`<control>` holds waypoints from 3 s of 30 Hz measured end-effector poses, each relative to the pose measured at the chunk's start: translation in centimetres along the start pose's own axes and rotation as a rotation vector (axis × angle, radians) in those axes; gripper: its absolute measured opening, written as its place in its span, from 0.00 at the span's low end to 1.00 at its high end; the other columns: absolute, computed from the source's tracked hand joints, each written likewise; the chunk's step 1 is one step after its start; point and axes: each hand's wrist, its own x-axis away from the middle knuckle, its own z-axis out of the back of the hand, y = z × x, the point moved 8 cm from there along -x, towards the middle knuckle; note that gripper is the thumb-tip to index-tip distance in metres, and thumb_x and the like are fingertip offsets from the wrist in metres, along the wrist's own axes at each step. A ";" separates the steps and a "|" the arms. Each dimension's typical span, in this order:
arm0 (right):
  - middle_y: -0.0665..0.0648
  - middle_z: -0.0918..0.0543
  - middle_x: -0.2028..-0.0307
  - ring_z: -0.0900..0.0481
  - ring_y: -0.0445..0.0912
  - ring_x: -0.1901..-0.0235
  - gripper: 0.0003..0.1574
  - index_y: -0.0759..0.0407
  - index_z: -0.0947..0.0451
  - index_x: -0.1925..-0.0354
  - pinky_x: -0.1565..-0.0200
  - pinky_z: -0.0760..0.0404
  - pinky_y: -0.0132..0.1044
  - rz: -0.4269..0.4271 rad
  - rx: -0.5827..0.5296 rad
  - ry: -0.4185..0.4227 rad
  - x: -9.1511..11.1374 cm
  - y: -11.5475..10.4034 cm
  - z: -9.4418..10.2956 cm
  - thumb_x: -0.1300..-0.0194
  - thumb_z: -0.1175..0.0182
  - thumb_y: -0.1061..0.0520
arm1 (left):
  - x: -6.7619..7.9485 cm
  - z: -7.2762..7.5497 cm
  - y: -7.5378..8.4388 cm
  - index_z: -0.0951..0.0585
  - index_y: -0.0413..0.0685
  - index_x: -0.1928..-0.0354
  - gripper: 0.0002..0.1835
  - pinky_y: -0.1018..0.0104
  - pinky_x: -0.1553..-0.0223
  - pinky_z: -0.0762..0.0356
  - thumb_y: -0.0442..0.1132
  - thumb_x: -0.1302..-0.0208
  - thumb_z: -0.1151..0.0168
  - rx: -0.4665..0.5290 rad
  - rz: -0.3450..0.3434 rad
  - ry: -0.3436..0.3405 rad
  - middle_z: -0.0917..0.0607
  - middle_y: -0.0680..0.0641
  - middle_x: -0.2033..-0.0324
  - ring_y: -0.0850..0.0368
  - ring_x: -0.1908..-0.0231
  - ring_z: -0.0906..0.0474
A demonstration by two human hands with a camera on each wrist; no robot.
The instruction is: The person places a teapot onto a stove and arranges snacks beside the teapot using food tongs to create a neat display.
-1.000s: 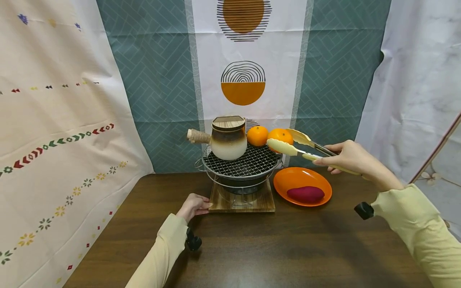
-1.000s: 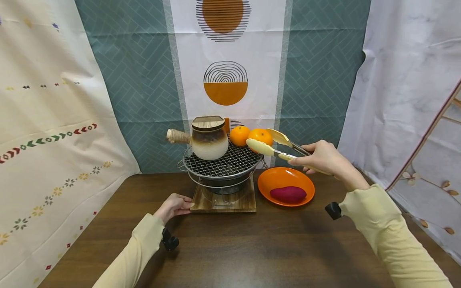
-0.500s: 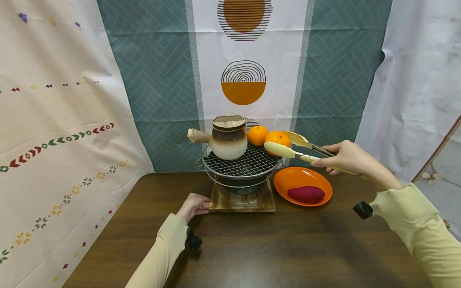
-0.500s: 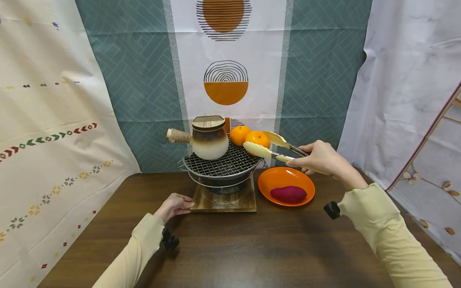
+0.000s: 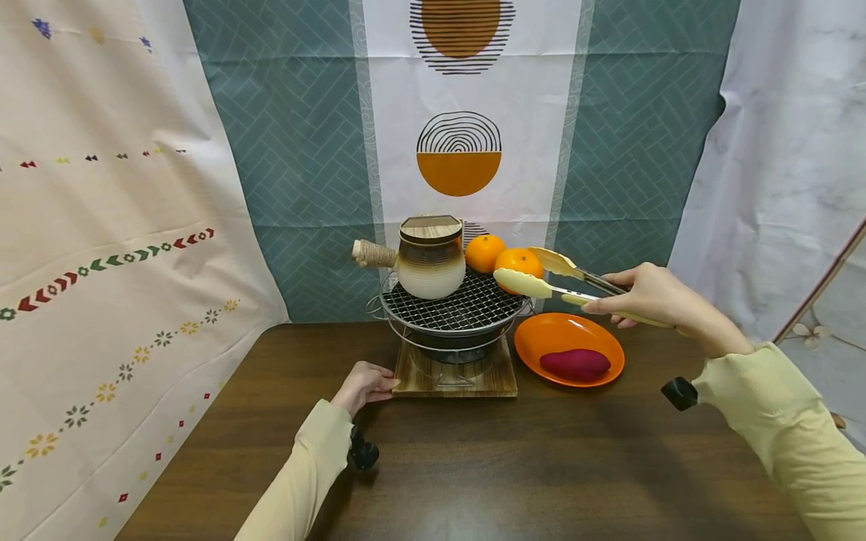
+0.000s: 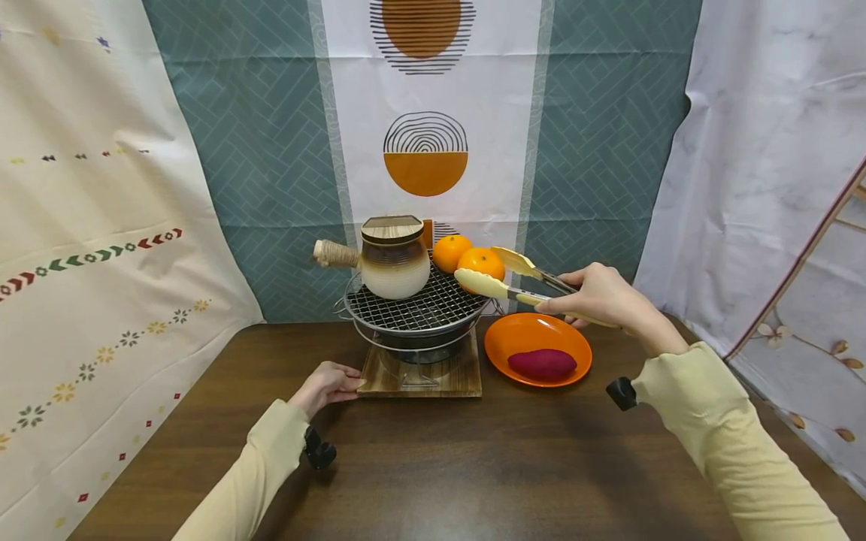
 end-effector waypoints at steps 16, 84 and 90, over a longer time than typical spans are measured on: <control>0.57 0.20 0.72 0.20 0.48 0.76 0.60 0.75 0.41 0.40 0.71 0.21 0.36 0.007 0.028 -0.004 -0.4 -0.3 -0.6 0.55 0.33 0.36 | 0.2 0.1 0.1 0.27 0.19 0.56 0.15 0.56 0.64 0.22 0.21 0.46 0.42 -0.004 0.012 -0.001 0.21 0.39 0.69 0.55 0.74 0.24; 0.57 0.21 0.76 0.20 0.47 0.75 0.52 0.65 0.36 0.39 0.77 0.28 0.36 -0.013 -0.021 0.174 1.6 0.8 3.1 0.53 0.34 0.36 | 0.4 -0.1 0.4 0.30 0.15 0.54 0.17 0.54 0.63 0.23 0.20 0.46 0.43 0.008 -0.015 -0.028 0.20 0.36 0.68 0.53 0.73 0.24; 0.58 0.21 0.75 0.19 0.48 0.75 0.53 0.68 0.38 0.39 0.73 0.23 0.35 -0.024 -0.045 0.169 2.1 1.6 3.1 0.52 0.34 0.38 | 0.4 -0.1 0.2 0.30 0.15 0.55 0.16 0.54 0.63 0.23 0.20 0.46 0.43 0.009 -0.009 -0.022 0.20 0.37 0.69 0.54 0.73 0.24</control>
